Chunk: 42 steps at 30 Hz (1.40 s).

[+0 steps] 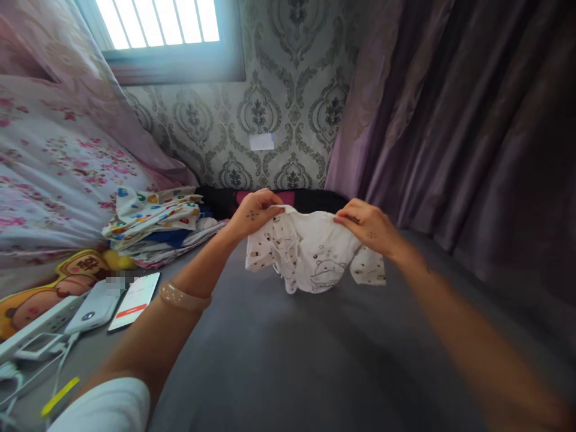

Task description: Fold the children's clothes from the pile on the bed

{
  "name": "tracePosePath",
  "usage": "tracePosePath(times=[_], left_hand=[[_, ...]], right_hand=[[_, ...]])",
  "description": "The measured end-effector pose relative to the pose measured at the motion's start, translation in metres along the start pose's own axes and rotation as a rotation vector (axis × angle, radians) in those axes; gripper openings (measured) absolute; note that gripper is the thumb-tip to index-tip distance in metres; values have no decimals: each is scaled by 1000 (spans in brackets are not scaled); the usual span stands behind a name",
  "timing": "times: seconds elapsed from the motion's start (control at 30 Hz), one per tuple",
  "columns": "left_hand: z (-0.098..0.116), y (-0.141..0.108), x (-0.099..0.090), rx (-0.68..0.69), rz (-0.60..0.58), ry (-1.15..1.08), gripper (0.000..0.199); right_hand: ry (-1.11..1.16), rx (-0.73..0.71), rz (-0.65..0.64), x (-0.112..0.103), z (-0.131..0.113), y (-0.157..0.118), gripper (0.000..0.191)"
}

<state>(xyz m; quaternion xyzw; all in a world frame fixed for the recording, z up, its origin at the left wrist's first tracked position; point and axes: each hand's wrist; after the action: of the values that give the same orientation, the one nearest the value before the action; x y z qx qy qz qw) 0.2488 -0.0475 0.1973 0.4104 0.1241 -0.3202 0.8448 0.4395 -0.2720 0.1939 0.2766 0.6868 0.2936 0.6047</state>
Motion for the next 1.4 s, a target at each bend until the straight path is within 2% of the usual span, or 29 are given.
tracePosePath(times=[0.1, 0.13, 0.2, 0.3, 0.4, 0.47, 0.63, 0.73, 0.87, 1.0, 1.1, 1.4], left_hand=[[-6, -1, 2, -88, 102, 4, 26], [-7, -1, 2, -101, 123, 9, 28], [-7, 0, 1, -96, 121, 42, 31], [-3, 0, 0, -20, 93, 131, 28], [-1, 1, 0, 60, 33, 207, 25], [-1, 1, 0, 81, 4, 228, 26], [-9, 0, 0, 32, 41, 229, 29], [-14, 0, 0, -22, 49, 182, 29], [-17, 0, 0, -63, -19, 32, 34], [-17, -2, 0, -69, -1, -23, 35], [-16, -3, -1, -41, -31, 21, 35], [-9, -5, -4, -24, 165, 196, 29]], right_hand=[[-66, 56, 155, 0, 3, -1, 32], [-82, 60, 168, -1, 4, -1, 32], [-103, 51, 130, -2, 4, 0, 32], [-162, 77, 148, -3, 1, 0, 34], [-181, 69, 69, -2, 1, 1, 34], [-190, 78, 63, -1, 2, 0, 33], [-164, 48, 2, -1, 7, 1, 34], [-163, 42, 55, -3, 9, 3, 37], [-210, 53, 131, -7, 7, 4, 40], [-210, 16, 31, -7, 4, 2, 40], [-237, 32, 56, -7, 3, 0, 41], [-288, 34, 83, -10, -4, -2, 44]])
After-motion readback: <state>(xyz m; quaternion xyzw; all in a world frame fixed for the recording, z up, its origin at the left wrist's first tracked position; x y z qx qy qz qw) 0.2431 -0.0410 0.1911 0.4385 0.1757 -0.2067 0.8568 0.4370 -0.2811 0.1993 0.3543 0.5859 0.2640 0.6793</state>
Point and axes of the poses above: each hand's wrist, its own y-axis towards the middle knuckle, its own x-axis out of the palm, z = x × y, and after that the axes turned 8 degrees about -x, right-handed
